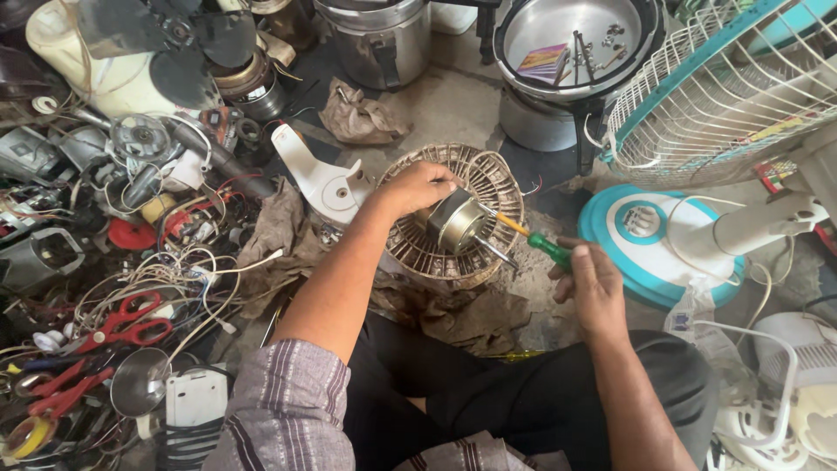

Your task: The person sits on the floor in a cluttered workshop and disassembles a small white electric fan. Using a screwdriver, they remove screws from the motor housing, separate the casing, and extract the internal motor assembly from the fan cage.

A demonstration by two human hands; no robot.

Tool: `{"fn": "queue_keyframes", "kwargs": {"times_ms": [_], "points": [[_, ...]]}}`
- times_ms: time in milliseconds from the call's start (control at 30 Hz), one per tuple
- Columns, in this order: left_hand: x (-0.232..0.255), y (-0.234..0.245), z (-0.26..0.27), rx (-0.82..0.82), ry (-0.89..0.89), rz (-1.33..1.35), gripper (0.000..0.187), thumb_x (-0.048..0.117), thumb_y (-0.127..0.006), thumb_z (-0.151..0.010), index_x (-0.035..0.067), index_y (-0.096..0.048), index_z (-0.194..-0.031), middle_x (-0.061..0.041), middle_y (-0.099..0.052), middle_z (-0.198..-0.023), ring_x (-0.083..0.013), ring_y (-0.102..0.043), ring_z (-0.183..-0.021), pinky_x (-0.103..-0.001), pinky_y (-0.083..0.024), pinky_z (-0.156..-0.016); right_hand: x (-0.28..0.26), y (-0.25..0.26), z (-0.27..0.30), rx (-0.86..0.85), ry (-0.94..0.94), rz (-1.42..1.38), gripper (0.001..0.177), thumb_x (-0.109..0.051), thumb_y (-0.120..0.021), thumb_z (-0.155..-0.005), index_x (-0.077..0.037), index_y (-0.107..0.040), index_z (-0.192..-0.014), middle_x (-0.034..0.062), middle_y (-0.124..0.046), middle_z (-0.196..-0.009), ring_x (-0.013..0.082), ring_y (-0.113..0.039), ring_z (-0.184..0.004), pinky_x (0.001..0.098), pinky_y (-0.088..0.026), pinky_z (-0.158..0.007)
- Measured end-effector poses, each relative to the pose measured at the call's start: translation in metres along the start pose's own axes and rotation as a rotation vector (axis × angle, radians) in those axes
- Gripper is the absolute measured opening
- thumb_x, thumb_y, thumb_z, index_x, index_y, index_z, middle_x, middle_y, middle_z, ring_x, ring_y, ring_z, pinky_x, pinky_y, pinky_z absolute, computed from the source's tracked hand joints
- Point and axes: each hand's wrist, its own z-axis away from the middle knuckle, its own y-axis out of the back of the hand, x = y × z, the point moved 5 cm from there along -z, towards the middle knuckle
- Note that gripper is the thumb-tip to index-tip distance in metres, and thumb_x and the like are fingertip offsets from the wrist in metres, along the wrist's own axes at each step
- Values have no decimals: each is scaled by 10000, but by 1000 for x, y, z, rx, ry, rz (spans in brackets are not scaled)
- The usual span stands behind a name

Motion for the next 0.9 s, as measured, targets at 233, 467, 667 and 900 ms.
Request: {"fn": "queue_keyframes", "kwargs": {"times_ms": [233, 467, 667, 900], "points": [[12, 4, 10, 5, 123, 48, 285, 280, -663, -947, 152, -747, -1187, -68, -781, -1034, -160, -733, -820, -329, -597, -677, -22, -10, 7, -10, 147, 117, 476, -217, -572, -997, 10, -466, -1402, 133, -627, -990, 119, -590, -623, 266, -498, -532], [2, -1, 1, 35, 25, -29, 251, 285, -674, -952, 122, -753, -1126, -77, -777, -1030, -168, -721, -882, -328, -568, -754, -20, -9, 8, -2, 139, 137, 437, -135, -645, -974, 20, -539, -1369, 76, -627, -1014, 90, -574, -595, 254, -475, -512], [-2, -3, -2, 40, 13, -1, 234, 287, -658, -940, 118, -730, -1085, -68, -760, -1079, -178, -709, -968, -341, -552, -838, -22, -21, 11, -84, 100, 271, 417, -159, -659, -970, -7, -598, -1353, 83, -668, -972, 100, -583, -595, 261, -485, -525], [-3, -2, -1, 71, 5, -18, 265, 312, -675, -937, 117, -696, -1116, -61, -748, -1081, -192, -705, -989, -342, -541, -857, -55, -37, -8, -164, 214, 677, 451, -117, -695, -878, -80, -638, -1324, 140, -711, -931, 215, -637, -726, 343, -515, -647]]}}
